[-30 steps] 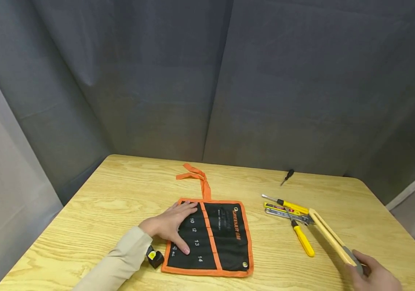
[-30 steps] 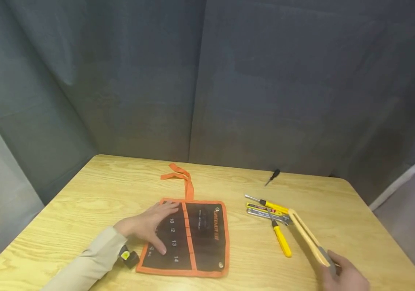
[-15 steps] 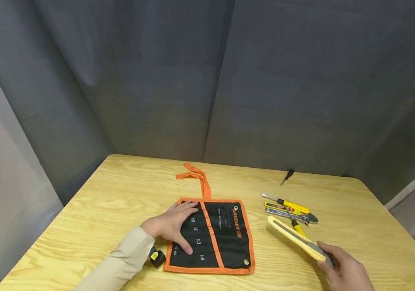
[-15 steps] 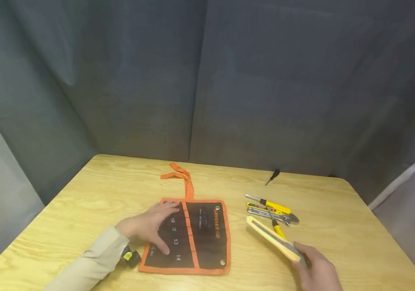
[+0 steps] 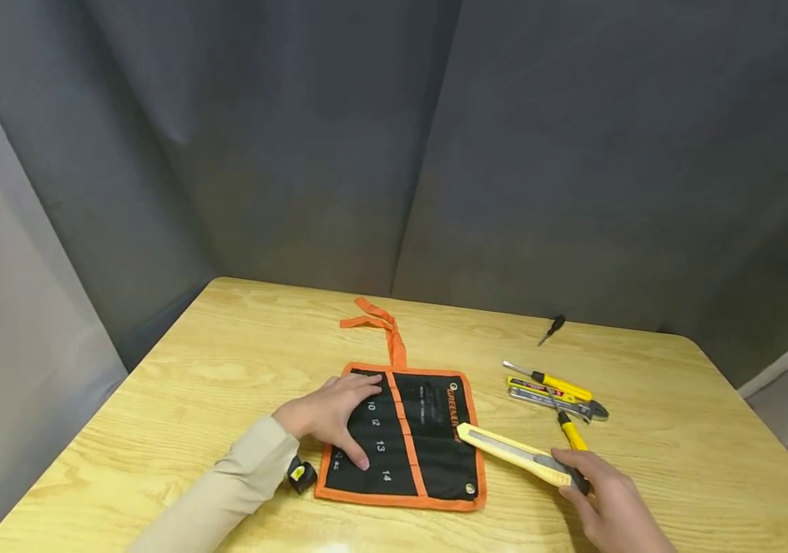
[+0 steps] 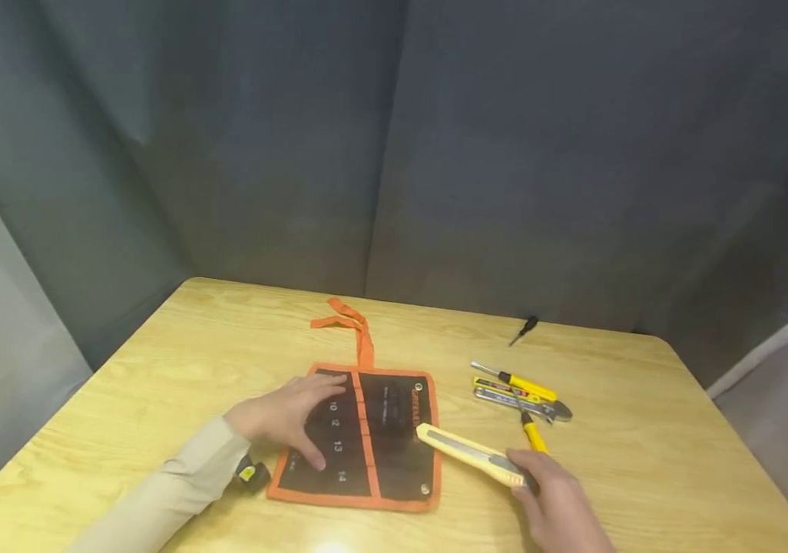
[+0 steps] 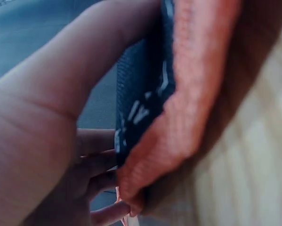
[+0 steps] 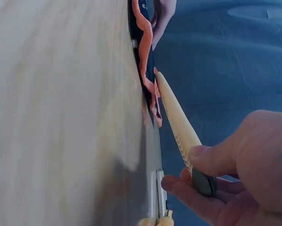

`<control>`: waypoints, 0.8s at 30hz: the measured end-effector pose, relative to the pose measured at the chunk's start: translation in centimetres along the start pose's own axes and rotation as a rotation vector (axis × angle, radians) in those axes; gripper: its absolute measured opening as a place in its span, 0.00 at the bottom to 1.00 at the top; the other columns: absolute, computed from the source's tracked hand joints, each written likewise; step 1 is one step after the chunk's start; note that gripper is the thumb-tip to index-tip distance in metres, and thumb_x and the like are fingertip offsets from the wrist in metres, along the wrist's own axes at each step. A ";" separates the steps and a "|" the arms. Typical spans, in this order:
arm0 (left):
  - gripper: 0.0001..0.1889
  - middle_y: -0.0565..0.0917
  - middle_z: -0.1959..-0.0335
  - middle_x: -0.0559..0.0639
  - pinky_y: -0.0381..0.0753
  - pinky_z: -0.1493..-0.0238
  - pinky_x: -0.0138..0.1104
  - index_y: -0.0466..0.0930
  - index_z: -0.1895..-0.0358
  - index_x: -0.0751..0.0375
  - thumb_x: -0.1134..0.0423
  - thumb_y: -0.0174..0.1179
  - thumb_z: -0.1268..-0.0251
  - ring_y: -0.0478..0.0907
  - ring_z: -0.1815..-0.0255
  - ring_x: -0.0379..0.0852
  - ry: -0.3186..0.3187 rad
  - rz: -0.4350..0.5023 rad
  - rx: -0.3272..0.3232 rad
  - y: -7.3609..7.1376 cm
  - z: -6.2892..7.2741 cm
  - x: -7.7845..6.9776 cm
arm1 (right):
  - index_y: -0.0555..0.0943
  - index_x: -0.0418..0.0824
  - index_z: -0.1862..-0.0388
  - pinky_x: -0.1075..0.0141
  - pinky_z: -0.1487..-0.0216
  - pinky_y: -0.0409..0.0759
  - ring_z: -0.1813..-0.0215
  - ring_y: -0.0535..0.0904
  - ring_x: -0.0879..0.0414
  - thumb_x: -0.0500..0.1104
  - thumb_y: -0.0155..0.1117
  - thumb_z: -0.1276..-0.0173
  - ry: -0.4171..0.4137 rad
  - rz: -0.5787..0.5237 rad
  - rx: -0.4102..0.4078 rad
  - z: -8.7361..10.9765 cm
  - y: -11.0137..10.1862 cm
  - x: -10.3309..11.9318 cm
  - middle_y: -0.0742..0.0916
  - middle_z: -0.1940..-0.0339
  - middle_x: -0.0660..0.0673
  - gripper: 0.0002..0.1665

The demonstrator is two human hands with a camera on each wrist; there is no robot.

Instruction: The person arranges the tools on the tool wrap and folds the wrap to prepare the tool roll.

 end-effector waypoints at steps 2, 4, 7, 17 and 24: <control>0.55 0.56 0.24 0.55 0.55 0.27 0.53 0.63 0.29 0.60 0.43 0.79 0.65 0.52 0.23 0.56 0.012 -0.001 -0.003 -0.4 0.0 -0.2 | 0.78 0.34 0.42 0.49 0.50 0.80 0.45 0.80 0.40 0.30 0.71 0.44 -0.031 -0.002 -0.018 -0.2 -0.1 0.5 0.84 0.46 0.39 0.28; 0.53 0.57 0.24 0.56 0.57 0.27 0.52 0.64 0.31 0.59 0.44 0.79 0.64 0.52 0.23 0.56 0.024 0.004 0.003 -0.6 0.0 -0.4 | 0.79 0.36 0.43 0.49 0.50 0.80 0.45 0.80 0.41 0.30 0.72 0.45 -0.056 -0.005 -0.024 -0.3 -0.2 0.9 0.84 0.47 0.40 0.28; 0.49 0.55 0.23 0.56 0.59 0.27 0.51 0.66 0.32 0.58 0.45 0.79 0.61 0.51 0.22 0.57 0.034 0.006 0.027 -0.6 0.3 -0.6 | 0.80 0.39 0.45 0.51 0.50 0.81 0.46 0.81 0.45 0.30 0.72 0.45 -0.069 -0.006 0.016 -0.7 0.0 1.4 0.84 0.47 0.43 0.27; 0.58 0.46 0.21 0.56 0.54 0.26 0.55 0.60 0.28 0.56 0.46 0.81 0.69 0.41 0.21 0.57 0.006 -0.005 0.122 -0.3 1.3 -0.6 | 0.80 0.44 0.45 0.58 0.49 0.81 0.46 0.80 0.51 0.33 0.70 0.42 -0.146 -0.032 0.141 -1.0 0.9 3.0 0.83 0.46 0.49 0.25; 0.63 0.42 0.20 0.55 0.49 0.26 0.56 0.54 0.25 0.56 0.48 0.82 0.70 0.37 0.20 0.57 0.022 -0.001 0.167 -0.2 1.4 -0.9 | 0.79 0.46 0.44 0.58 0.48 0.81 0.45 0.78 0.52 0.33 0.69 0.40 -0.166 -0.065 0.217 -1.3 1.0 3.4 0.81 0.45 0.50 0.25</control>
Point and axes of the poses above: each hand's wrist, its own z-axis away from the middle knuckle, its own y-axis out of the palm, x = y × z, the point moved 5 cm from there along -z, towards the middle knuckle
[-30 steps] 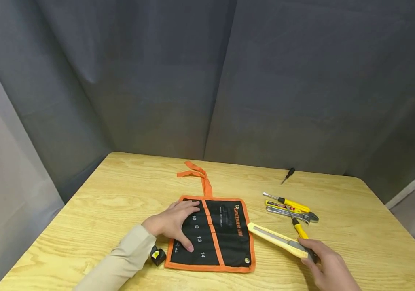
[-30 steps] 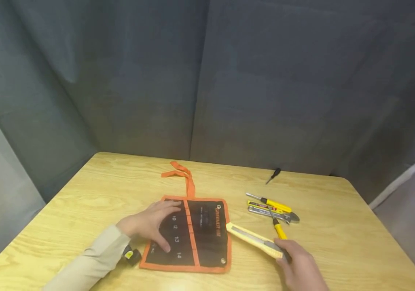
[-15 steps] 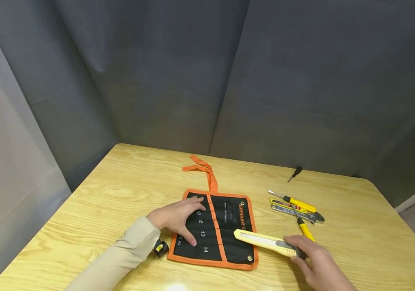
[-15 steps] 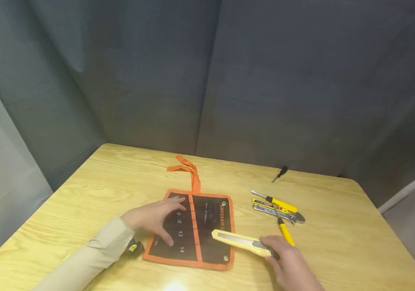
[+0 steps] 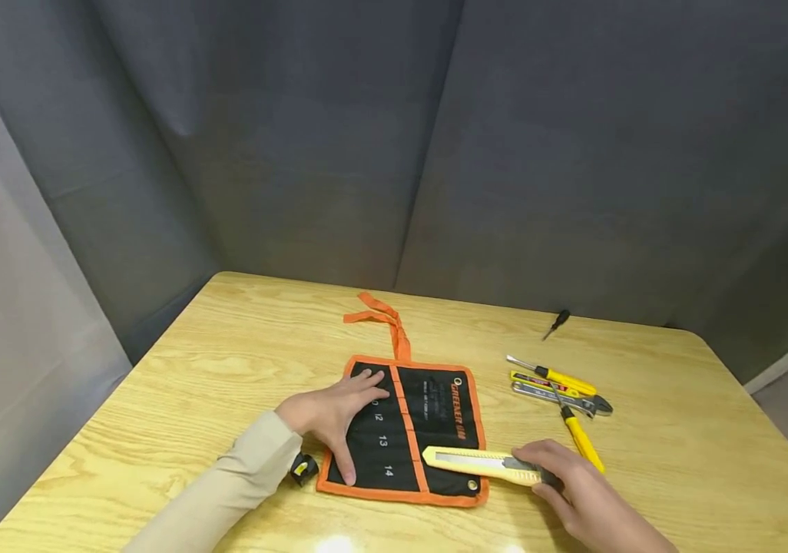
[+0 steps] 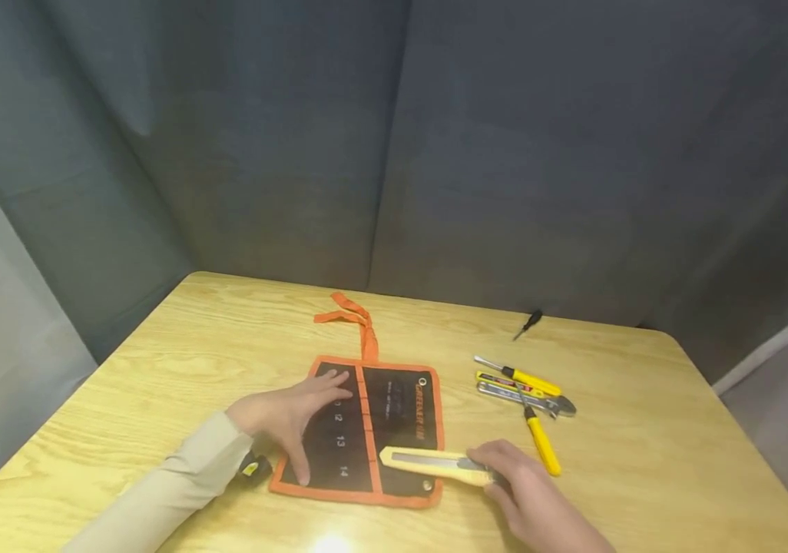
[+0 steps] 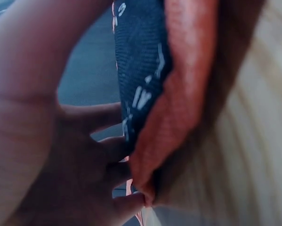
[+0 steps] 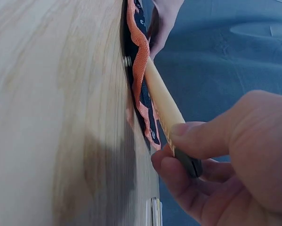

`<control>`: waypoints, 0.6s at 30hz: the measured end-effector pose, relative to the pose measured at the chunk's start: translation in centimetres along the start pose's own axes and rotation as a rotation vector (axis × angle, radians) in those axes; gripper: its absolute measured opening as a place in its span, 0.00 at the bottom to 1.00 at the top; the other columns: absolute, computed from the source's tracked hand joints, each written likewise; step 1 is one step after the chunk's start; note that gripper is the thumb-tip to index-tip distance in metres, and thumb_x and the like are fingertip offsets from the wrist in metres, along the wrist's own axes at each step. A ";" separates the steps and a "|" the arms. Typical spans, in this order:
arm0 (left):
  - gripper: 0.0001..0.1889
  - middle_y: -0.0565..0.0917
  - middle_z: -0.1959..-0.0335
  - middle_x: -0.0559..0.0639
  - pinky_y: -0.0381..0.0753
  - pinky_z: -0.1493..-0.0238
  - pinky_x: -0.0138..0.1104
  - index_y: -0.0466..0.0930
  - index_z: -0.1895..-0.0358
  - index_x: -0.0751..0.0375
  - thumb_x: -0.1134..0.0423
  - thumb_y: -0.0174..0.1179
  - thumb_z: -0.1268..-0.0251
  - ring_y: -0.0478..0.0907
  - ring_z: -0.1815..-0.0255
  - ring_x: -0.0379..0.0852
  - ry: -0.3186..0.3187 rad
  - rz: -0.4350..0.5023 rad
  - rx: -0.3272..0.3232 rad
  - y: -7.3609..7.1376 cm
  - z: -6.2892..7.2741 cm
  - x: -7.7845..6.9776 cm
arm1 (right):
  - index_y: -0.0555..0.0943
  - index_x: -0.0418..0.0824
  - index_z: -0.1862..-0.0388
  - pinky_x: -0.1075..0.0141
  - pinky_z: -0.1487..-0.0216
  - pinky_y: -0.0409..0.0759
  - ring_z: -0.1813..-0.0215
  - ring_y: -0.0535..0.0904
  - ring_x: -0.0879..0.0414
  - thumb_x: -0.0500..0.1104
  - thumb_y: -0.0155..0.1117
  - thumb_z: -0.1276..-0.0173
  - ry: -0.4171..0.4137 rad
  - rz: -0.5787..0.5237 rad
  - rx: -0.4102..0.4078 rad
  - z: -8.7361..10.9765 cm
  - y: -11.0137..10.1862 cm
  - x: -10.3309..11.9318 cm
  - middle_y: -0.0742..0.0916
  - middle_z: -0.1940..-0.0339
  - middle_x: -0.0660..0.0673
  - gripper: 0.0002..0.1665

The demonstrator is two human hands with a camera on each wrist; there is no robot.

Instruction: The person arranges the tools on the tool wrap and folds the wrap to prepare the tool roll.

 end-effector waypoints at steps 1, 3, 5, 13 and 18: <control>0.63 0.41 0.20 0.55 0.49 0.26 0.56 0.54 0.25 0.55 0.48 0.83 0.70 0.37 0.20 0.57 -0.003 0.002 0.007 0.0 -0.1 0.0 | 0.79 0.47 0.44 0.58 0.48 0.81 0.45 0.78 0.52 0.34 0.69 0.39 -0.007 0.001 0.002 0.0 -0.1 0.0 0.81 0.45 0.50 0.24; 0.64 0.40 0.20 0.54 0.48 0.25 0.56 0.52 0.24 0.54 0.49 0.83 0.71 0.35 0.20 0.56 -0.006 0.004 0.024 0.0 -0.2 0.1 | 0.79 0.47 0.43 0.59 0.48 0.81 0.45 0.78 0.52 0.34 0.68 0.39 -0.026 0.002 0.012 0.0 -0.2 0.1 0.81 0.46 0.51 0.24; 0.65 0.38 0.20 0.53 0.47 0.25 0.56 0.51 0.23 0.53 0.48 0.83 0.71 0.34 0.20 0.54 -0.012 0.005 0.037 0.2 -0.1 0.2 | 0.79 0.47 0.43 0.60 0.49 0.81 0.46 0.78 0.53 0.34 0.67 0.38 -0.050 -0.001 0.031 -0.1 -0.2 0.2 0.81 0.46 0.51 0.23; 0.67 0.35 0.20 0.55 0.40 0.24 0.56 0.47 0.23 0.55 0.48 0.82 0.70 0.31 0.20 0.55 0.024 -0.006 0.059 0.1 0.0 0.2 | 0.80 0.48 0.44 0.69 0.54 0.82 0.49 0.77 0.60 0.33 0.67 0.39 -0.223 0.014 0.000 0.1 -1.1 0.4 0.81 0.48 0.53 0.24; 0.68 0.36 0.20 0.56 0.38 0.24 0.55 0.47 0.23 0.56 0.48 0.83 0.71 0.31 0.20 0.55 0.028 -0.023 0.052 0.0 0.0 0.0 | 0.80 0.48 0.43 0.70 0.53 0.81 0.49 0.76 0.63 0.34 0.67 0.38 -0.253 0.012 0.035 -0.1 -1.0 0.6 0.81 0.48 0.56 0.24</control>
Point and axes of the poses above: each hand's wrist, its own z-axis away from the middle knuckle, its own y-axis out of the palm, x = y × z, the point moved 5 cm from there along -z, towards the middle knuckle
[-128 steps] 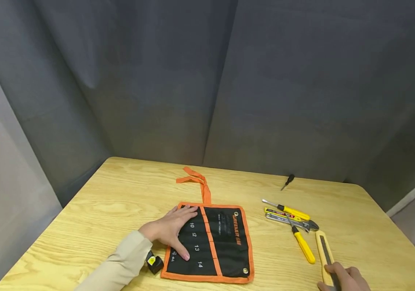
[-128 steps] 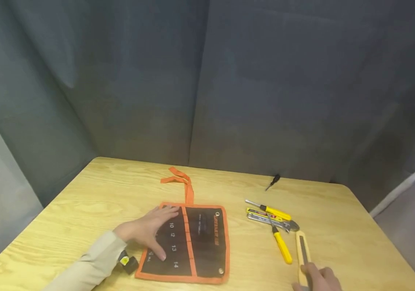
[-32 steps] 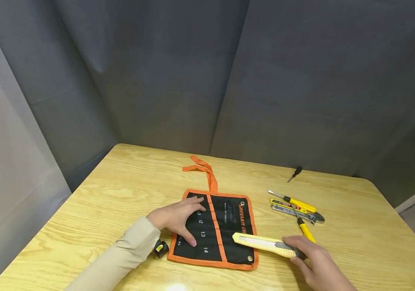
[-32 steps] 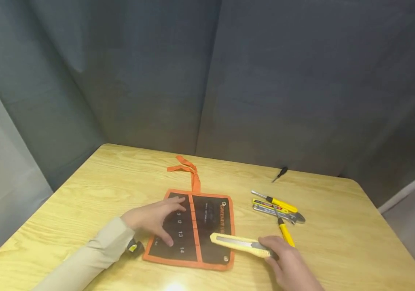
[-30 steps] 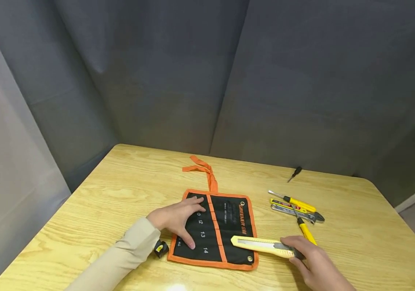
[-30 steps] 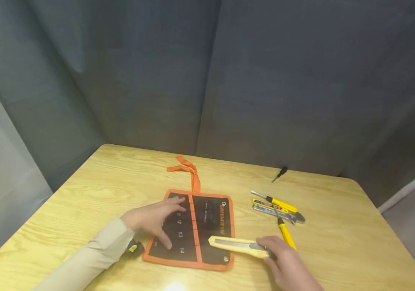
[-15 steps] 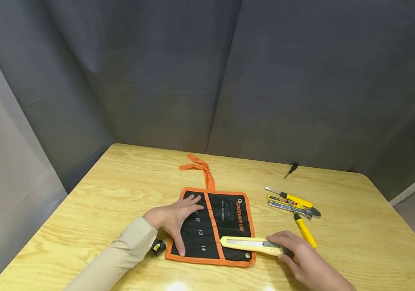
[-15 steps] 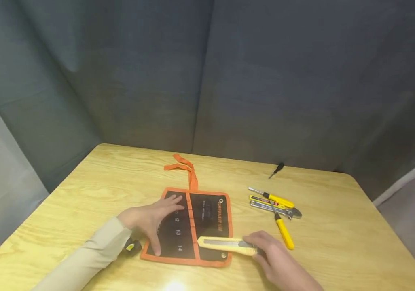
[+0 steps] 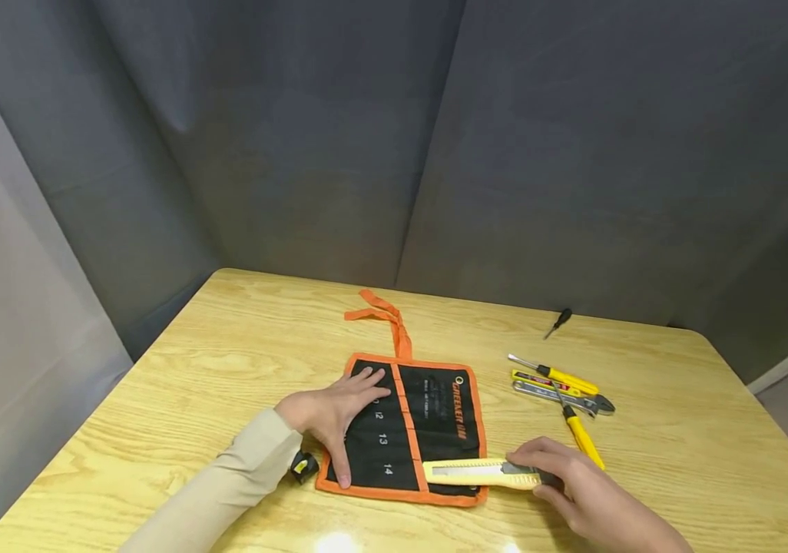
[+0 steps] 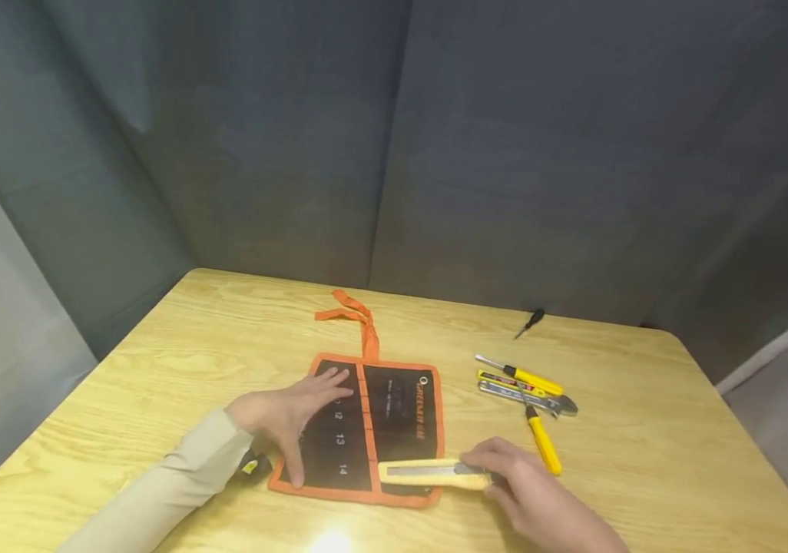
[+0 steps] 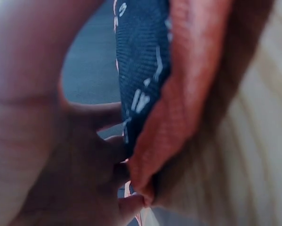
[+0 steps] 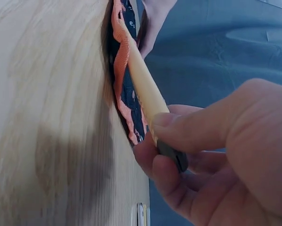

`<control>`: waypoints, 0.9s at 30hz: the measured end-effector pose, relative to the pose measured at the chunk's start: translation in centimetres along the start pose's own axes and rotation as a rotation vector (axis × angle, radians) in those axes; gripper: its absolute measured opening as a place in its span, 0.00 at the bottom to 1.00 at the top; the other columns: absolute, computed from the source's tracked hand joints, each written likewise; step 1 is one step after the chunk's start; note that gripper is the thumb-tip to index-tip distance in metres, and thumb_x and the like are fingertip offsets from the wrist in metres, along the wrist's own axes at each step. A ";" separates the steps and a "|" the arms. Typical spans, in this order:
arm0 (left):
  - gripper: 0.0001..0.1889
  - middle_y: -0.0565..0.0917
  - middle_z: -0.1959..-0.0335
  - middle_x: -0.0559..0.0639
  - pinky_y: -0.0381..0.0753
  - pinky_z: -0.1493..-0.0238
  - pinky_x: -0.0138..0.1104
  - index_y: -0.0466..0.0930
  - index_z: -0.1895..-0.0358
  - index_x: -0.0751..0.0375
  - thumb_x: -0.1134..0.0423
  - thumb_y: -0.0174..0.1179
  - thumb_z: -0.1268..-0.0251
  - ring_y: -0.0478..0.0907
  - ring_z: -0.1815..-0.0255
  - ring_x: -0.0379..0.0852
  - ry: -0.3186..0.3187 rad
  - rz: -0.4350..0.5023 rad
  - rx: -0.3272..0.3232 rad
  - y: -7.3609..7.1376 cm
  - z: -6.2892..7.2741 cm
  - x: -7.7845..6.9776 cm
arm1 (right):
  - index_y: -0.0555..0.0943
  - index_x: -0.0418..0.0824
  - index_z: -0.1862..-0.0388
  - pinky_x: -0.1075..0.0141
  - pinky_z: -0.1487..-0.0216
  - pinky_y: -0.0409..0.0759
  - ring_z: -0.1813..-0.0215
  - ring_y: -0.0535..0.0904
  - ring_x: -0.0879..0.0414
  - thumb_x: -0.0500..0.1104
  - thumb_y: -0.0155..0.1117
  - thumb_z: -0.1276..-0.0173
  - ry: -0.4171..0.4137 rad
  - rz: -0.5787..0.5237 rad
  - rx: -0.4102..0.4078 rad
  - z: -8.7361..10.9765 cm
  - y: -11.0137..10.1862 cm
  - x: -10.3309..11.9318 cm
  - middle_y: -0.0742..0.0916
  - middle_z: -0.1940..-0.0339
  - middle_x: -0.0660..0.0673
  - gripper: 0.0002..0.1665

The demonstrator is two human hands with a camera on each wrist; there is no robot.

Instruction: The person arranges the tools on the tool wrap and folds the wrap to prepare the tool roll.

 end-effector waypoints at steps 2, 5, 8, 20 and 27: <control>0.68 0.36 0.20 0.56 0.38 0.24 0.54 0.48 0.23 0.56 0.48 0.83 0.72 0.32 0.20 0.55 0.001 -0.007 -0.007 0.0 0.0 -0.1 | 0.80 0.48 0.42 0.69 0.52 0.81 0.49 0.77 0.63 0.35 0.66 0.38 -0.002 -0.015 0.023 -0.2 0.2 0.1 0.81 0.48 0.56 0.25; 0.68 0.36 0.20 0.55 0.38 0.24 0.54 0.48 0.23 0.55 0.48 0.83 0.72 0.32 0.20 0.55 -0.002 -0.010 -0.012 0.1 0.0 -0.1 | 0.79 0.50 0.40 0.68 0.52 0.81 0.49 0.77 0.62 0.36 0.65 0.36 0.012 -0.037 0.057 -0.5 0.6 0.2 0.81 0.48 0.56 0.25; 0.68 0.36 0.20 0.55 0.38 0.24 0.54 0.48 0.23 0.55 0.47 0.83 0.73 0.32 0.20 0.55 -0.002 -0.016 -0.014 0.1 0.0 -0.1 | 0.78 0.50 0.40 0.65 0.51 0.82 0.49 0.77 0.61 0.38 0.65 0.35 0.052 -0.062 0.097 -0.8 1.2 0.3 0.81 0.47 0.55 0.23; 0.69 0.35 0.20 0.55 0.36 0.24 0.54 0.47 0.22 0.56 0.47 0.83 0.72 0.30 0.20 0.55 0.002 -0.021 -0.007 0.1 0.1 0.3 | 0.76 0.48 0.40 0.57 0.47 0.80 0.47 0.77 0.58 0.44 0.65 0.33 0.095 -0.066 0.102 -2.5 2.8 1.3 0.81 0.44 0.54 0.23; 0.68 0.35 0.20 0.55 0.37 0.24 0.54 0.47 0.23 0.55 0.47 0.83 0.72 0.31 0.20 0.55 -0.001 -0.014 -0.012 0.3 -0.2 0.1 | 0.76 0.48 0.42 0.64 0.52 0.81 0.49 0.78 0.62 0.43 0.67 0.35 0.057 -0.066 0.054 -2.9 2.9 1.9 0.82 0.44 0.53 0.23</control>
Point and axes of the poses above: each hand's wrist, its own z-axis away from the middle knuckle, its own y-axis out of the palm, x = y × z, the point moved 5 cm from there along -z, towards the middle knuckle
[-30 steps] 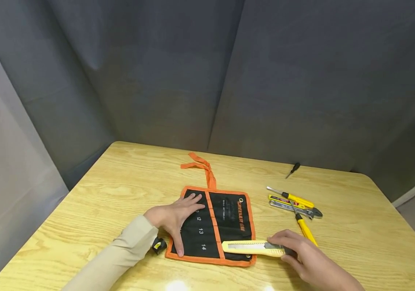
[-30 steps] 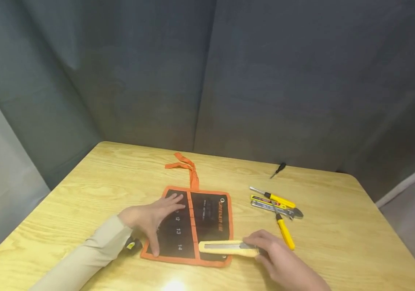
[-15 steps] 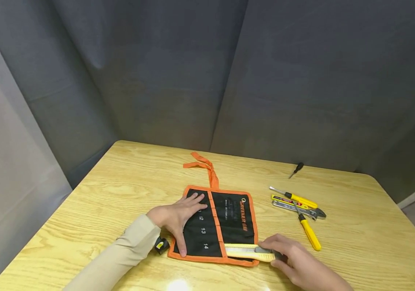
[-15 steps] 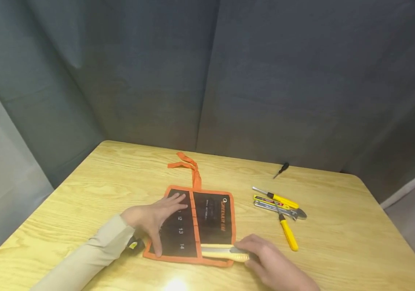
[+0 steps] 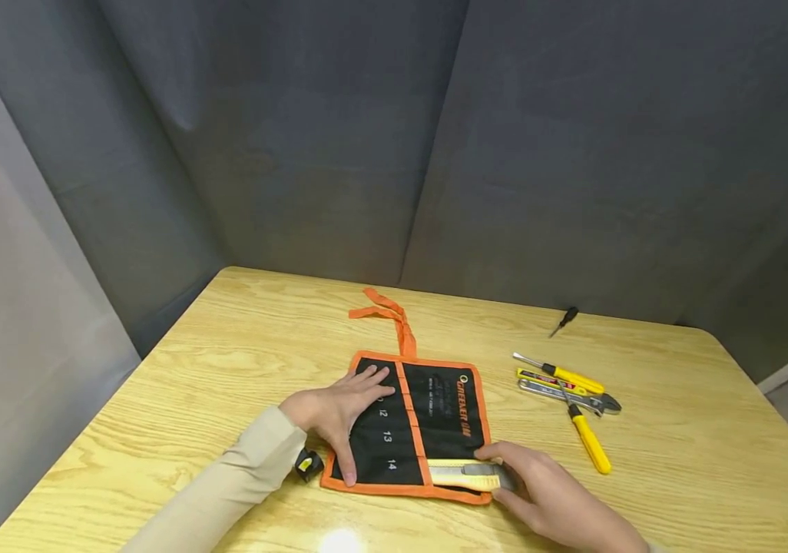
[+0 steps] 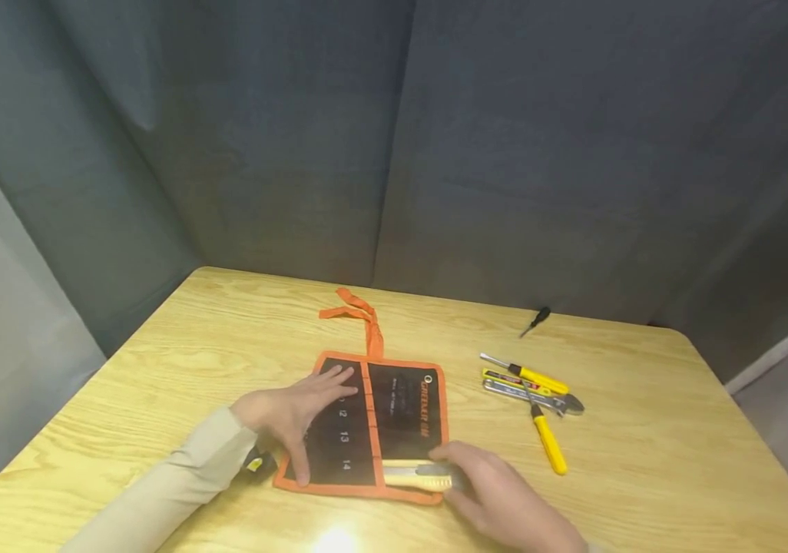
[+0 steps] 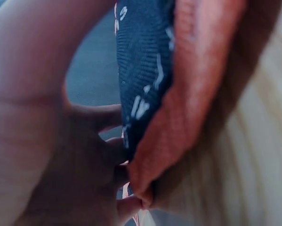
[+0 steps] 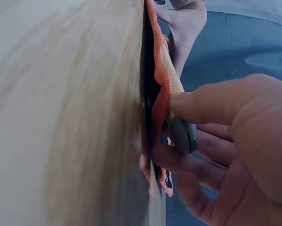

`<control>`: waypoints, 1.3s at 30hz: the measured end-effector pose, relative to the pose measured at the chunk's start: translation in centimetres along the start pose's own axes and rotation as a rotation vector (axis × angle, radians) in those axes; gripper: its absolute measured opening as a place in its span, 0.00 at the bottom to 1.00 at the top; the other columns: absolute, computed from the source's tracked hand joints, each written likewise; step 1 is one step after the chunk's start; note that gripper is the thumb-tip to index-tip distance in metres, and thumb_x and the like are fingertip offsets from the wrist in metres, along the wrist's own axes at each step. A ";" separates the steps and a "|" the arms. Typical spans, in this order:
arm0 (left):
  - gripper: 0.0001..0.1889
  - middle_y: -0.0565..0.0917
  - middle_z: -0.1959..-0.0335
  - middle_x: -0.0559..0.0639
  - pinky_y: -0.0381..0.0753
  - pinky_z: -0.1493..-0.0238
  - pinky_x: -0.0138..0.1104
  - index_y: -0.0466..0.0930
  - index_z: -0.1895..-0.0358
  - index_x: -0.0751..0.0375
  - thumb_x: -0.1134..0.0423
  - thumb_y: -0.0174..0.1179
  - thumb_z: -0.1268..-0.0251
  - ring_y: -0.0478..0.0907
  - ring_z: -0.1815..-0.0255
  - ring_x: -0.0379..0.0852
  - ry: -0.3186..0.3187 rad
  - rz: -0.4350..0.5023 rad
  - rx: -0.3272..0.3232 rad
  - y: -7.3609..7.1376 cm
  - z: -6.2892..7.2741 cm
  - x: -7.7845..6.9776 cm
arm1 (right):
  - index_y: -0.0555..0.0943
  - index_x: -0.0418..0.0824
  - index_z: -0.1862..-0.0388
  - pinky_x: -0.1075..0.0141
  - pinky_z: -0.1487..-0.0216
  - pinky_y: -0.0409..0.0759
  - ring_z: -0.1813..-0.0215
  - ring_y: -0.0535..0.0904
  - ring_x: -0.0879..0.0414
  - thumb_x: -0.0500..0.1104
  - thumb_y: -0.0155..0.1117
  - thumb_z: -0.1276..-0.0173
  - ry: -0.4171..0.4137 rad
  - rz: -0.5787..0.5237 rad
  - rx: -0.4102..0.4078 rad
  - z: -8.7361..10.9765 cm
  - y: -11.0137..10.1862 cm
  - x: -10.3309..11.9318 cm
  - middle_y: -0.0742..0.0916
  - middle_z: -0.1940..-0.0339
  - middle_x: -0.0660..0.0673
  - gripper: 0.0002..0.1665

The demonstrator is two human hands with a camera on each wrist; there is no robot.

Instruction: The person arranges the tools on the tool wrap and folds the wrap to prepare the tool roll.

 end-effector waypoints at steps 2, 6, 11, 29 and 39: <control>0.68 0.35 0.20 0.55 0.37 0.24 0.54 0.47 0.23 0.55 0.46 0.82 0.71 0.30 0.20 0.56 0.003 0.003 0.001 0.0 -0.1 0.0 | 0.76 0.48 0.42 0.66 0.54 0.80 0.50 0.77 0.64 0.42 0.68 0.36 -0.012 -0.007 -0.008 -0.1 0.0 0.1 0.82 0.45 0.53 0.23; 0.68 0.34 0.20 0.55 0.38 0.24 0.55 0.47 0.23 0.55 0.46 0.82 0.70 0.30 0.20 0.56 -0.002 0.003 0.005 0.1 -0.3 0.1 | 0.76 0.49 0.44 0.70 0.60 0.77 0.58 0.74 0.67 0.41 0.69 0.38 -0.018 -0.015 -0.018 -0.5 0.1 0.3 0.82 0.49 0.55 0.23; 0.68 0.34 0.20 0.54 0.37 0.24 0.54 0.47 0.22 0.54 0.45 0.82 0.71 0.30 0.20 0.55 -0.013 -0.008 0.005 0.1 -0.2 0.3 | 0.77 0.50 0.46 0.71 0.63 0.74 0.61 0.71 0.67 0.41 0.69 0.38 -0.002 -0.038 -0.010 -1.3 0.7 0.6 0.81 0.51 0.56 0.21; 0.63 0.39 0.20 0.57 0.40 0.24 0.54 0.50 0.23 0.57 0.37 0.76 0.63 0.35 0.20 0.56 -0.079 -0.073 -0.036 0.3 -0.2 -0.8 | 0.78 0.47 0.52 0.74 0.73 0.70 0.70 0.67 0.67 0.39 0.71 0.41 0.020 -0.093 0.006 -2.4 1.9 1.6 0.75 0.61 0.54 0.18; 0.63 0.38 0.20 0.55 0.40 0.23 0.53 0.49 0.23 0.55 0.37 0.75 0.62 0.34 0.20 0.55 -0.078 -0.063 -0.032 0.3 -0.4 -0.5 | 0.79 0.46 0.51 0.72 0.72 0.68 0.70 0.67 0.64 0.41 0.71 0.41 0.048 -0.086 0.002 -2.9 2.3 2.2 0.73 0.66 0.53 0.19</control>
Point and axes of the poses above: each hand's wrist, its own z-axis away from the middle knuckle, its own y-axis out of the palm, x = y × z, the point moved 5 cm from there along -z, towards the middle knuckle
